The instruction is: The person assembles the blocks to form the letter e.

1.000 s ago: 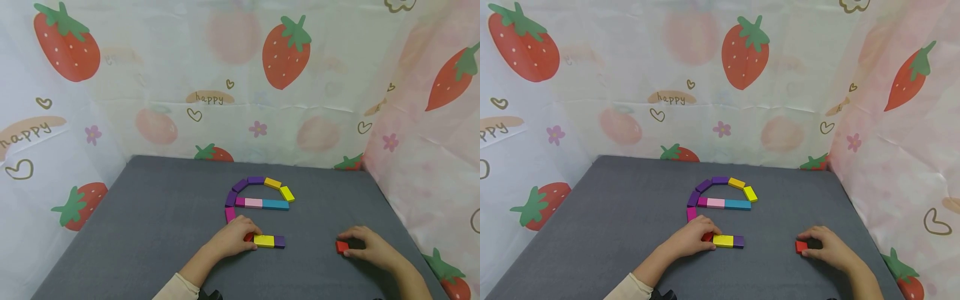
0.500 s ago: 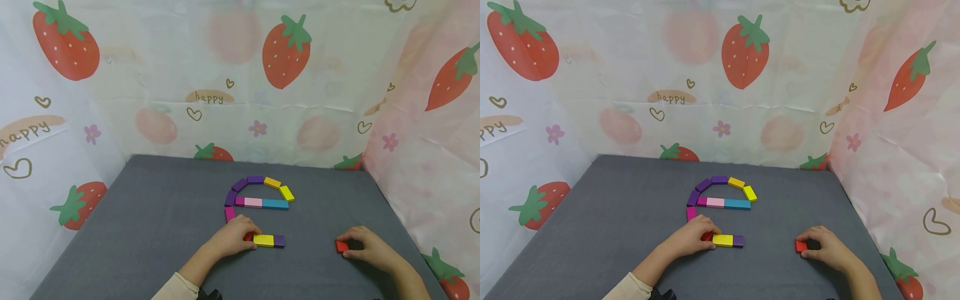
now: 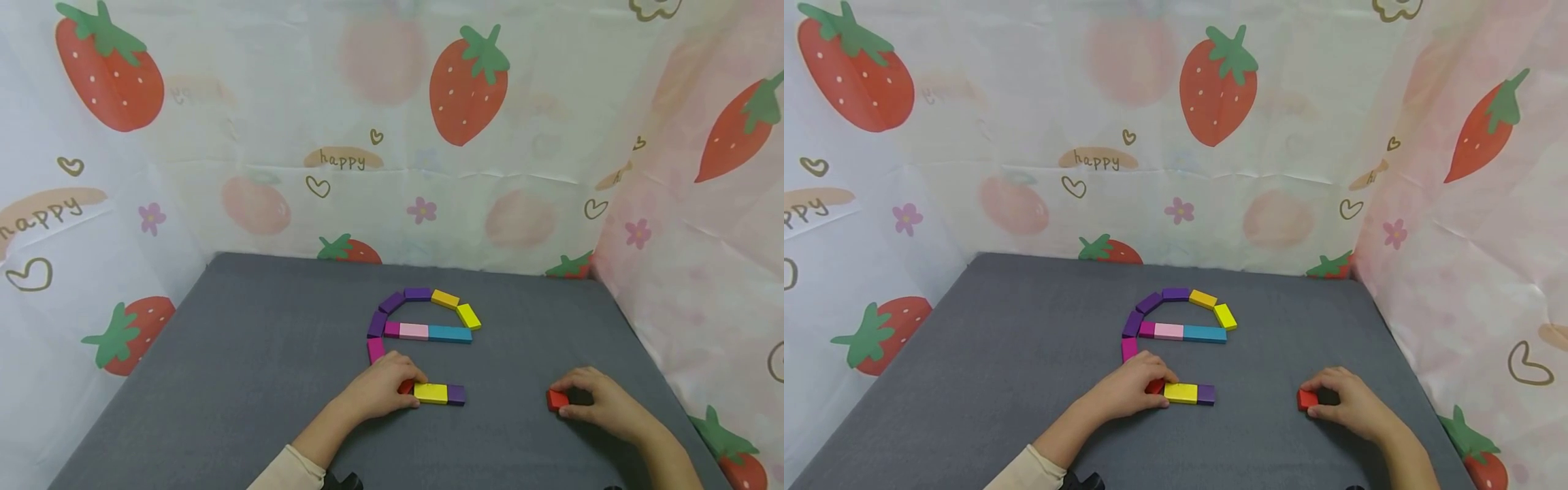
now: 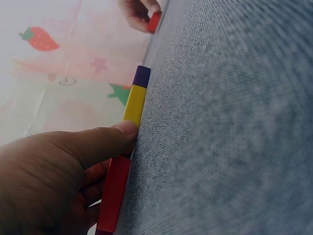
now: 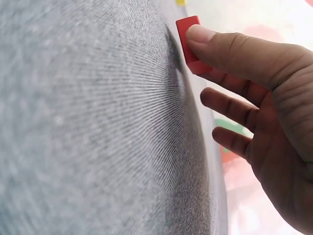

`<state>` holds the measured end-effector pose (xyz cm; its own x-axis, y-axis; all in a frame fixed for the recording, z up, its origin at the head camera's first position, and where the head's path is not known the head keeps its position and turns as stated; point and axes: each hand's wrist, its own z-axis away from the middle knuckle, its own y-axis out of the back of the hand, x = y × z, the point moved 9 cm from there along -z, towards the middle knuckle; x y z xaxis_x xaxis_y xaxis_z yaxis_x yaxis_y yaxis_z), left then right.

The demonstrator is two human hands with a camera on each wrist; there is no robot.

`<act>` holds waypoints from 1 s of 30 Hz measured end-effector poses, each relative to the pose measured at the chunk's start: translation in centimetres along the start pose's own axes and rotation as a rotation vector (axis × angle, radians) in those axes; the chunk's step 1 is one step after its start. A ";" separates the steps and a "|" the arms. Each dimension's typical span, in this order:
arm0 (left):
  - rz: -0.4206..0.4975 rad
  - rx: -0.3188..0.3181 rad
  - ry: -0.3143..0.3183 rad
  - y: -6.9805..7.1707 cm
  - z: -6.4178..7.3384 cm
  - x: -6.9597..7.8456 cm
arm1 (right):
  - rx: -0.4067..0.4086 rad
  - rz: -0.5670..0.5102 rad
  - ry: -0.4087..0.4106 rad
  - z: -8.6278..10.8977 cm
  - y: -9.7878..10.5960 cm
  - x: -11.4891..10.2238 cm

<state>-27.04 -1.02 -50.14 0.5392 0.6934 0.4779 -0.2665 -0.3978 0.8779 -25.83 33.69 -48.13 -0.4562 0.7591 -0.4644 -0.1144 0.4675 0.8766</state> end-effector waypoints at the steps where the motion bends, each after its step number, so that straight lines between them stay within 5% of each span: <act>1: -0.001 -0.001 0.000 0.0 0.0 0.0 | 0.008 0.003 0.004 0.0 0.0 -0.1; 11: 0.001 0.000 -0.001 -0.2 0.1 0.0 | 0.059 -0.001 0.055 -0.7 0.1 -1.3; 30: 0.000 0.006 -0.005 -0.1 -0.1 -0.1 | 0.011 -0.043 0.044 -4.1 -1.1 -3.4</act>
<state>-27.16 -1.03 -50.28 0.5434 0.6903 0.4777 -0.2618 -0.4014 0.8777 -27.74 28.80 -46.99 -0.4894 0.7175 -0.4956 -0.1253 0.5045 0.8543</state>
